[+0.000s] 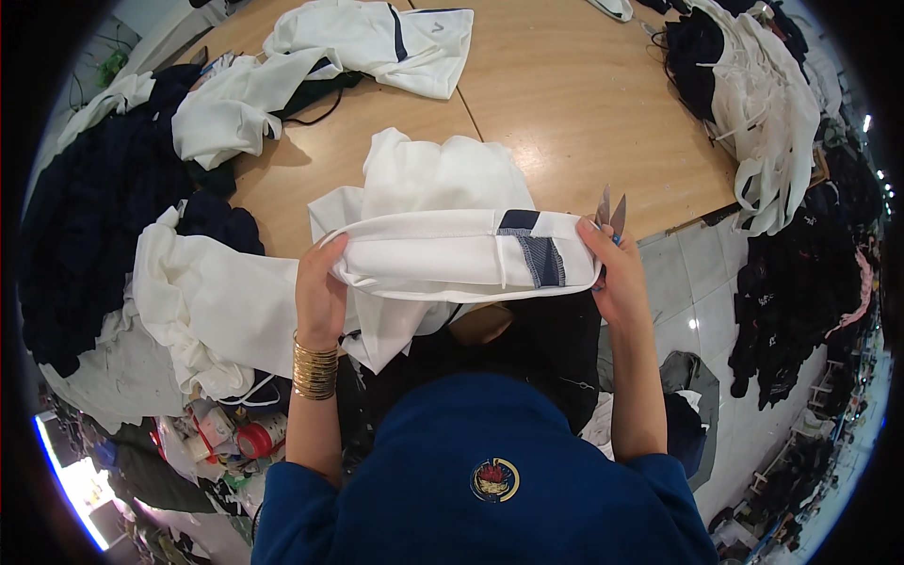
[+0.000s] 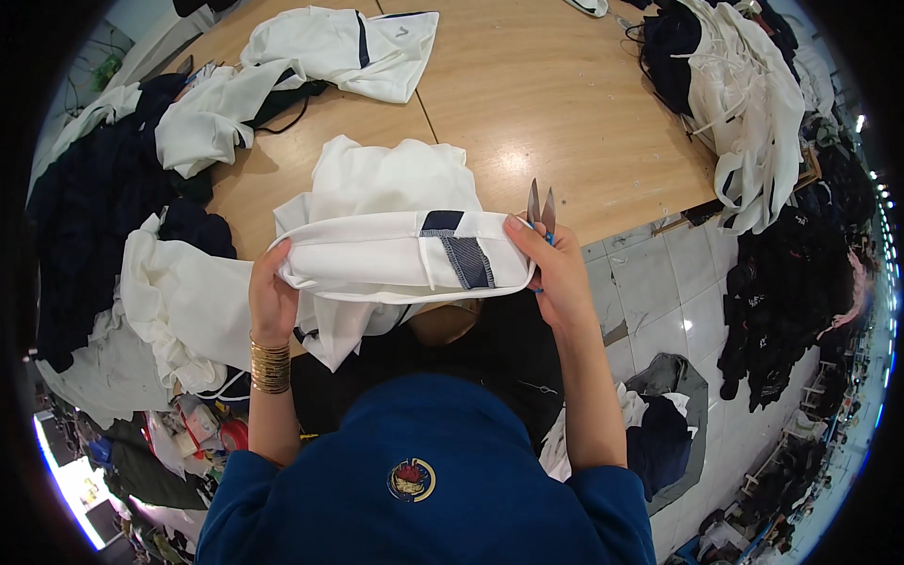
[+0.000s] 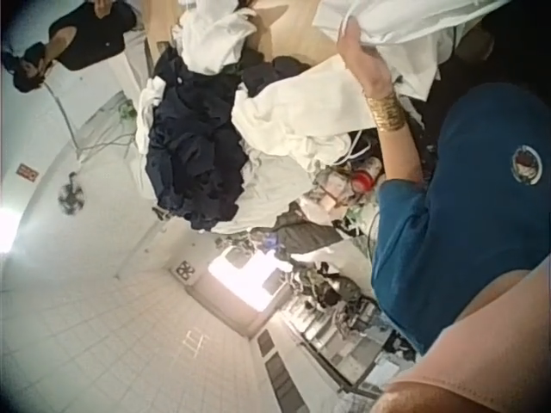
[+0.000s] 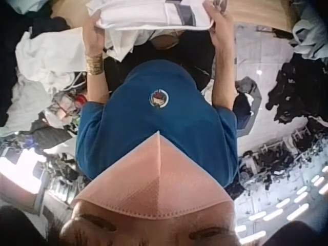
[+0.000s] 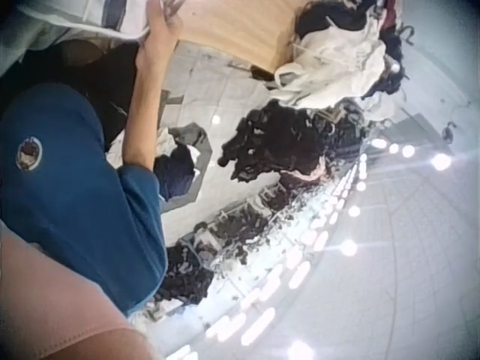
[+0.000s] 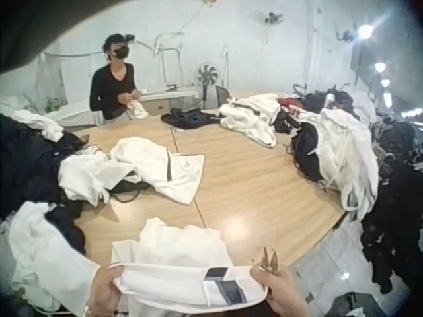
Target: Trimming loose threads from white athletic shorts using small scissors.
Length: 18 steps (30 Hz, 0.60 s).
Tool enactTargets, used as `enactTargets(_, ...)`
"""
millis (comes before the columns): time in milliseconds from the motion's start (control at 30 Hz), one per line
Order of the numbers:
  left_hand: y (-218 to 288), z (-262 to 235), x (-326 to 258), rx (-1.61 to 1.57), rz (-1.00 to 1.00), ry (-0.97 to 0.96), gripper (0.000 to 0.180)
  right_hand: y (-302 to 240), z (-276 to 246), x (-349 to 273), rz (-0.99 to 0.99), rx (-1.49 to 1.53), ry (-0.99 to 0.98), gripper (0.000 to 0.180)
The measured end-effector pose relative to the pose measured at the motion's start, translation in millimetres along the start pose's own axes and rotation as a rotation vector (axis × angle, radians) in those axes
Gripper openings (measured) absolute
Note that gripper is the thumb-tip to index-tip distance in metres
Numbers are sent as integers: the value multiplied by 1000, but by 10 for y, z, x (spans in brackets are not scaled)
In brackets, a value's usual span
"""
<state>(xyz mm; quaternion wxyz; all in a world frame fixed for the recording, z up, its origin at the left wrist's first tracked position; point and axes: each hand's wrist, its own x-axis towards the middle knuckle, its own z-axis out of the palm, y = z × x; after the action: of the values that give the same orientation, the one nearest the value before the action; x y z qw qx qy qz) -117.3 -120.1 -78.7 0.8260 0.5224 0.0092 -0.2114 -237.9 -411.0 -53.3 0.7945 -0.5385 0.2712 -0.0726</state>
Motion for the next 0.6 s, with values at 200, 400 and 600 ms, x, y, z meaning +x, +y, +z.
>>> enactTargets(200,65,-34,-12,103,-3,8,25,-20,15,-58,-13,3,-8,17)
enactTargets(400,125,-27,-5,224,30,29,20,-69,65,-91,5,8,-39,18)
enactTargets(600,168,12,-18,223,41,49,19,-61,67,-85,15,28,-37,18)
